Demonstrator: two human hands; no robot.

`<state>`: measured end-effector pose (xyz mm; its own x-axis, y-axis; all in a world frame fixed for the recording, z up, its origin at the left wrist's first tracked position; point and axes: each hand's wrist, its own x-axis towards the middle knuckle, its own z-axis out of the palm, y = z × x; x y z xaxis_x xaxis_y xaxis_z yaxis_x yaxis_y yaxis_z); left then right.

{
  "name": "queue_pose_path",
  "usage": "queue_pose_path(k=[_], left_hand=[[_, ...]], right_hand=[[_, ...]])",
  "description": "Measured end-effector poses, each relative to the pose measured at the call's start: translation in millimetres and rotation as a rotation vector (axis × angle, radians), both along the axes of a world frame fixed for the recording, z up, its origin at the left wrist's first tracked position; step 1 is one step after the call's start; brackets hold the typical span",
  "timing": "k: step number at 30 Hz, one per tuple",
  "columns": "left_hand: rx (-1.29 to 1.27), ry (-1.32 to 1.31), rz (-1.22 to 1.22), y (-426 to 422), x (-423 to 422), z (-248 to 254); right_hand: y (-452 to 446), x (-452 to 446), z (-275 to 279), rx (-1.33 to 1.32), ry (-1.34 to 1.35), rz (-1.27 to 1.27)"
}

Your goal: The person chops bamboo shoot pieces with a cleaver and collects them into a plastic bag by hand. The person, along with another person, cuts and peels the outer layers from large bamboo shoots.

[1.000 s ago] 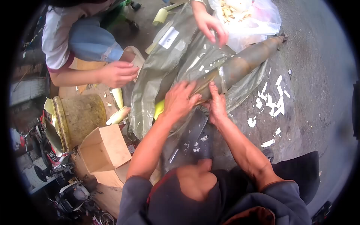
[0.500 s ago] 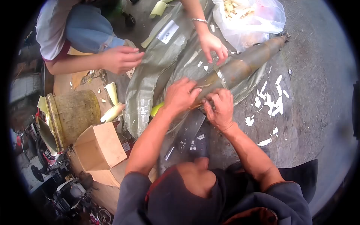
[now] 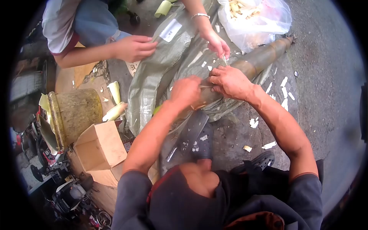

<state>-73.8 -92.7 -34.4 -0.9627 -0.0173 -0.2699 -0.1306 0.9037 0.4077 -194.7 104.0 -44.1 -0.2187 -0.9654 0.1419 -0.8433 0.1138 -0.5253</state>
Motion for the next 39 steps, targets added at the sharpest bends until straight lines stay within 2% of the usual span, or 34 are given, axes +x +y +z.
queue_pose_path(k=[4, 7, 10, 16, 19, 22, 24, 25, 27, 32, 39], left_hand=[[0.185, -0.085, 0.099, -10, 6, 21], [0.144, -0.165, 0.063, -3, 3, 32], [-0.036, -0.101, -0.017, 9, -1, 27], [0.005, -0.106, 0.012, 2, -9, 26], [0.136, -0.171, 0.154, -9, -15, 29], [0.0, -0.157, 0.015, -14, -21, 21], [0.0, -0.179, 0.032, -11, -21, 24], [-0.003, -0.186, 0.037, -11, -23, 25], [-0.018, -0.12, 0.011, -7, -19, 24], [-0.169, 0.168, -0.139, 15, 2, 4], [-0.21, 0.229, -0.073, 22, 2, -8]], right_hand=[[-3, -3, -18, -0.076, -0.075, -0.015], [-11, -1, -24, -0.092, 0.029, -0.021], [-13, 4, -29, -0.118, 0.114, -0.074], [-25, -7, -28, -0.103, 0.063, -0.072], [-26, -12, -24, -0.168, 0.012, -0.061], [-24, -11, -24, -0.188, 0.023, -0.083], [-29, -8, -24, -0.212, 0.085, -0.101], [-30, -9, -23, -0.132, 0.076, -0.098], [-24, -5, -19, 0.035, 0.049, -0.087], [-12, 8, -26, -0.164, 0.086, -0.152], [-13, 9, -28, -0.148, 0.062, -0.184]])
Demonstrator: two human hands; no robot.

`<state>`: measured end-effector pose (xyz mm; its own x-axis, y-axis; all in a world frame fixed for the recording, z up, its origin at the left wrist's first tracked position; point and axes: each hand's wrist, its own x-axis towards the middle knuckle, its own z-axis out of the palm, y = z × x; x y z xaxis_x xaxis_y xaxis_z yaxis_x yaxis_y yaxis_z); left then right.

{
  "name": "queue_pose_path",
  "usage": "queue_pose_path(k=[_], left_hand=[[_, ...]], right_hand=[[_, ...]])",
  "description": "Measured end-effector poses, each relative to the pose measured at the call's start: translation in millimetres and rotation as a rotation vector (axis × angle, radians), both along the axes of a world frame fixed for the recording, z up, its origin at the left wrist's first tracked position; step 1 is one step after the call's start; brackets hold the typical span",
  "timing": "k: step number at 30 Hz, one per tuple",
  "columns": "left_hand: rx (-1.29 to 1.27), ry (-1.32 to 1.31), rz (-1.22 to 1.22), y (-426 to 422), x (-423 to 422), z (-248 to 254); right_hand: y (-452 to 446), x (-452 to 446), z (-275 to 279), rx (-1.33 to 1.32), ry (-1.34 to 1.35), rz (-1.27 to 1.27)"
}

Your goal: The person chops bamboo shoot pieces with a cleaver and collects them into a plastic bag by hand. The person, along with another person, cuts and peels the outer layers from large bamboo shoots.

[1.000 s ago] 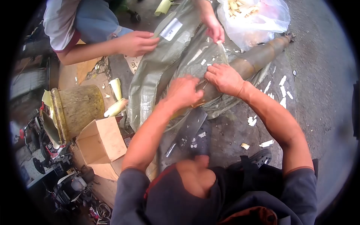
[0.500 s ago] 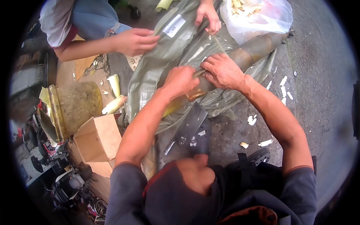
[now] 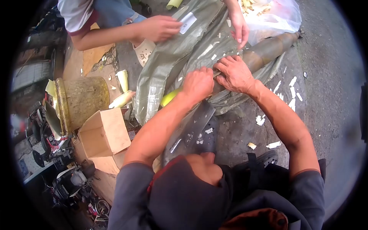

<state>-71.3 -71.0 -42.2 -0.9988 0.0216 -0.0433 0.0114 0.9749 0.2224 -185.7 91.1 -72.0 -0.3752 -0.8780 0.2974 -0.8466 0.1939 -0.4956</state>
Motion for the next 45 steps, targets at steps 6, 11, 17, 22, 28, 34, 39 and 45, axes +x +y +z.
queue_pose_path(k=[6, 11, 17, 22, 28, 34, 39, 45], left_hand=[[0.01, 0.02, 0.053, 0, -1, -2], [0.022, -0.071, 0.141, 1, -5, -1], [0.047, -0.249, 0.274, -1, -14, 14], [0.199, 0.275, 0.199, -4, 59, 42], [0.398, -0.273, 0.552, 49, 272, 33], [0.455, -0.227, 0.856, 57, 291, -16], [0.56, -0.198, 0.958, 50, 296, -24], [0.883, -0.207, 1.112, 36, 323, -20]], right_hand=[[-11, 1, 6, 0.039, -0.065, -0.083], [-21, -5, 5, 0.073, -0.035, -0.012], [-36, -12, -2, 0.059, -0.034, -0.034], [-49, -21, 2, 0.177, -0.009, -0.011], [-78, -33, 46, 0.583, -0.233, 0.03], [-76, -55, 38, 0.487, 0.073, 0.318], [-42, -40, 47, 0.661, 0.208, 0.404], [-5, -17, 36, 0.618, 0.168, 0.256]])
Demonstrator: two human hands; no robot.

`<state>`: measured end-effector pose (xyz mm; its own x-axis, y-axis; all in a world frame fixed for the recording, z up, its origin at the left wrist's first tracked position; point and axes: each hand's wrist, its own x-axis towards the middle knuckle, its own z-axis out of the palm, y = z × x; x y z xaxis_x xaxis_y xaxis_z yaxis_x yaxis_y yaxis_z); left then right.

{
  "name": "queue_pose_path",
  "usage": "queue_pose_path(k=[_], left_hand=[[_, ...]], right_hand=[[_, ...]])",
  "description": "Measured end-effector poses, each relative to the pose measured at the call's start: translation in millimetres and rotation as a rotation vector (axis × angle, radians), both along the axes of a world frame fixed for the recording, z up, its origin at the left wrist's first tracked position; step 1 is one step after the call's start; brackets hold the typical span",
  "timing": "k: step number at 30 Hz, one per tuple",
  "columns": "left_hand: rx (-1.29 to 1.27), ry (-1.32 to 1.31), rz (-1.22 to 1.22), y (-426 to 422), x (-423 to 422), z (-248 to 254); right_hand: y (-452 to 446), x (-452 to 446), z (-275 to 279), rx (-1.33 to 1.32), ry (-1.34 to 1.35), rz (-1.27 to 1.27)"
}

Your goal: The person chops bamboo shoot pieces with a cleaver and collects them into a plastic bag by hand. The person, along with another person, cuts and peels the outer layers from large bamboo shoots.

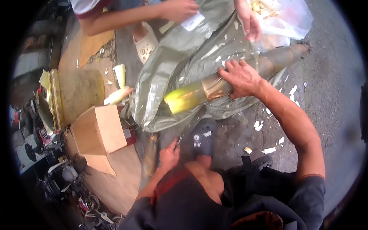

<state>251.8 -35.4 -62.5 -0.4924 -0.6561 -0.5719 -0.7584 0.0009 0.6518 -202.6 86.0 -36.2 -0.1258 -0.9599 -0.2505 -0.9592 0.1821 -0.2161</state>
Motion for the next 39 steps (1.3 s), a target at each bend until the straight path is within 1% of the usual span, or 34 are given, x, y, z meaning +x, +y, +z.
queue_pose_path(k=[2, 4, 5, 7, 10, 13, 15, 17, 18, 21, 24, 26, 29, 30, 33, 34, 39], left_hand=[[0.076, 0.019, 0.069, -3, 8, 1], [0.103, 0.031, 0.114, -8, 12, 1], [0.083, 0.029, 0.116, -8, 13, 2], [0.032, 0.011, 0.106, -6, 14, 9], [-0.138, -0.045, 0.016, 1, 5, 16], [-0.281, -0.082, -0.05, 3, -10, 13], [-0.336, -0.095, -0.064, 5, -20, 7], [-0.364, -0.091, -0.064, 5, -29, 1], [-0.365, -0.087, -0.063, 4, -31, 0], [-0.348, -0.066, -0.069, -2, -33, 1], [-0.293, -0.039, -0.095, -4, -25, 15], [-0.224, -0.043, -0.146, -7, -16, 39], [-0.149, -0.055, -0.259, -14, -9, 79], [-0.15, -0.049, -0.3, -16, -12, 86], [-0.209, 0.005, -0.42, -14, -48, 90], [-0.235, 0.034, -0.456, -11, -68, 86], [-0.294, 0.138, -0.602, 10, -145, 83]], right_hand=[[7, 2, 7, -0.008, -0.072, -0.065], [12, -3, 17, 0.085, -0.13, -0.146], [15, -7, 18, 0.129, -0.151, -0.189], [33, -8, 11, 0.112, -0.193, -0.238], [55, -6, 8, 0.141, -0.235, -0.312], [72, 14, 5, 0.057, -0.204, -0.38], [80, 20, 2, -0.014, -0.239, -0.381], [83, 19, 0, -0.059, -0.299, -0.4], [87, 17, -5, -0.129, -0.3, -0.374], [85, 8, -6, -0.054, -0.373, -0.368], [83, 1, -2, -0.135, -0.282, -0.415], [86, -2, 3, -0.209, -0.275, -0.436], [84, -1, 8, -0.184, -0.197, -0.444], [85, 4, -1, -0.195, -0.173, -0.438], [86, 26, -16, -0.215, -0.123, -0.485], [88, 31, -19, -0.271, -0.118, -0.513], [95, 30, -16, -0.295, -0.092, -0.59]])
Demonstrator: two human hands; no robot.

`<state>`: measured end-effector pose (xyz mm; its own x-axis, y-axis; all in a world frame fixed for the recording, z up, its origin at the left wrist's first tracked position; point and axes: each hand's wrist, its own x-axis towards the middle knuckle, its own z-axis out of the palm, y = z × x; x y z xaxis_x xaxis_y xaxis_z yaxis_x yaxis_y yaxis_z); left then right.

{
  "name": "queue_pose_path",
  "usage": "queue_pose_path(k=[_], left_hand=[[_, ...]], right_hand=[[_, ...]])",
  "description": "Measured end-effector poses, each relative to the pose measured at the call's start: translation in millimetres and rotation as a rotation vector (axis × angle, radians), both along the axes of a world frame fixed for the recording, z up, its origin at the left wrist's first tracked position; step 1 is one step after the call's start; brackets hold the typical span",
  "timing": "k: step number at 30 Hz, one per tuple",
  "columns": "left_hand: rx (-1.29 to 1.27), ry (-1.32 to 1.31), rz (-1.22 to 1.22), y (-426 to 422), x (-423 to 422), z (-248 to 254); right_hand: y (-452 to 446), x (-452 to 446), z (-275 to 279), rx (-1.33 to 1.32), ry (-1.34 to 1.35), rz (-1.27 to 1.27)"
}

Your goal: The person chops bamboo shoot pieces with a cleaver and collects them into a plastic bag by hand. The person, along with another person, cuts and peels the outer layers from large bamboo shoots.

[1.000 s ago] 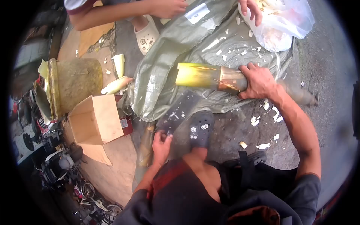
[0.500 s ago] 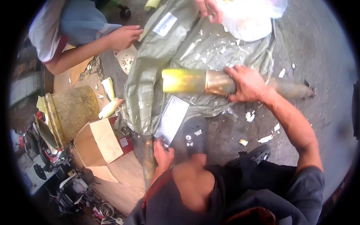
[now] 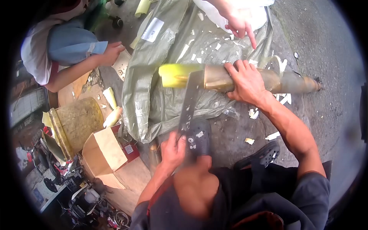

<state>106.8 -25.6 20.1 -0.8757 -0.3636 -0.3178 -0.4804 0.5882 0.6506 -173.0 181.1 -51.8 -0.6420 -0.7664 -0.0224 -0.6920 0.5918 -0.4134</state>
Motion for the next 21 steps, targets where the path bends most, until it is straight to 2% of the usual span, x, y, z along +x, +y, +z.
queue_pose_path(k=[4, 7, 8, 11, 14, 17, 21], left_hand=[[-0.007, 0.015, -0.034, 11, -20, -9], [-0.159, -0.046, -0.064, 10, -14, -20], [-0.096, -0.033, -0.027, 13, -18, -21], [0.198, -0.05, 0.172, 12, -18, -29], [0.258, -0.03, 0.146, 13, -24, -30], [0.3, -0.055, 0.183, 18, -31, -23], [0.095, -0.023, 0.065, 13, -23, -27]], right_hand=[[4, -3, -8, 0.009, 0.017, -0.08], [3, -1, -9, -0.012, -0.059, -0.118], [7, 1, -12, -0.086, -0.028, -0.11], [8, 5, -16, -0.013, -0.027, -0.087], [9, 3, -7, 0.072, -0.028, -0.048], [10, 3, -7, 0.025, -0.081, -0.06], [8, 2, -15, -0.035, -0.153, -0.072]])
